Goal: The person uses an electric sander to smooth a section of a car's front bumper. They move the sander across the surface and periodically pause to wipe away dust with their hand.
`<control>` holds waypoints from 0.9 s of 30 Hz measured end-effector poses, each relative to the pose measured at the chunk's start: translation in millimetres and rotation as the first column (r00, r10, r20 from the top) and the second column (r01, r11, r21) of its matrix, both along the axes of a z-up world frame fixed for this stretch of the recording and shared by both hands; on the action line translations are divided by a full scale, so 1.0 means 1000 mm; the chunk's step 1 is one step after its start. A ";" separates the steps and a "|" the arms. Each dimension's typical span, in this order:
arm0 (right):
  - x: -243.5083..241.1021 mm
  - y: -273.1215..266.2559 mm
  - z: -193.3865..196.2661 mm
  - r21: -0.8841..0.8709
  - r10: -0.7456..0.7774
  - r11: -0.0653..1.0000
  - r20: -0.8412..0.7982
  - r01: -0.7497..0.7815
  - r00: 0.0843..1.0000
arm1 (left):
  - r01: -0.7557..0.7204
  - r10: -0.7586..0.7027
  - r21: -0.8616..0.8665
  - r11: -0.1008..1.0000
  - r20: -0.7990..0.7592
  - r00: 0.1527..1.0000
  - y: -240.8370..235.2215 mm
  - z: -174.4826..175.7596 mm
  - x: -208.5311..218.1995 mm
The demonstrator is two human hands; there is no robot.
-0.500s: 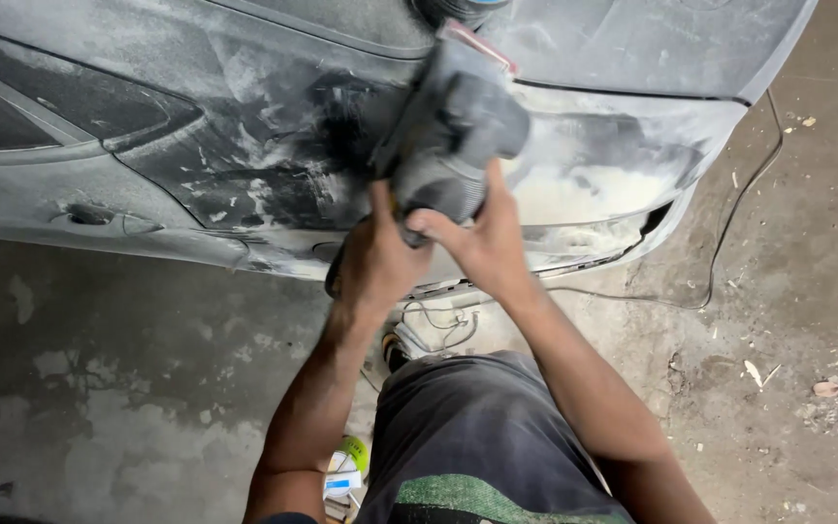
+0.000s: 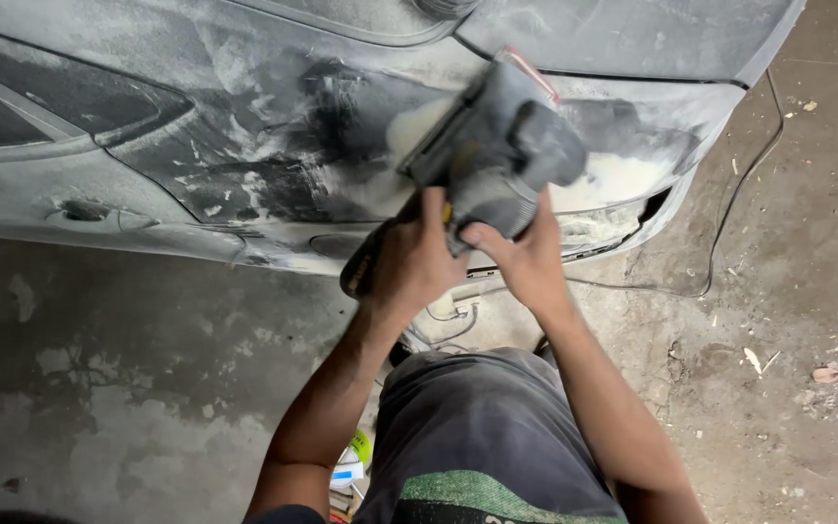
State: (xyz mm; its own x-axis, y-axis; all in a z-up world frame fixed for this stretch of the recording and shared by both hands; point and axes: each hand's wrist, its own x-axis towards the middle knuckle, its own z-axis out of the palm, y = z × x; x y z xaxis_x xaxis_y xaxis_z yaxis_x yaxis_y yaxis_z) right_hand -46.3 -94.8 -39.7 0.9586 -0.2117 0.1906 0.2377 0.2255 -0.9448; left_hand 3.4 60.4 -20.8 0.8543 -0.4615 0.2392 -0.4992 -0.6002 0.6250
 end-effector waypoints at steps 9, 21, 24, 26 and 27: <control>-0.036 -0.014 -0.049 -0.025 -0.188 0.982 -0.057 0.187 0.981 | 0.144 -0.125 0.157 0.977 -0.126 0.984 -0.020 -0.015 -0.017; 0.052 0.055 0.035 -0.043 0.034 0.999 0.191 -0.026 0.981 | -0.108 0.113 -0.041 0.993 0.153 0.982 0.052 0.010 0.035; 0.060 0.063 0.040 0.005 0.082 0.996 0.163 -0.084 0.983 | -0.113 0.130 -0.116 0.987 0.151 0.980 0.066 0.017 0.042; 0.059 0.064 0.036 -0.063 0.063 0.997 0.177 -0.053 0.982 | -0.123 0.133 -0.086 0.989 0.130 0.983 0.071 0.024 0.043; 0.059 0.065 0.034 -0.133 0.054 0.991 0.194 -0.028 0.980 | -0.139 0.144 -0.058 0.989 0.112 0.983 0.074 0.027 0.043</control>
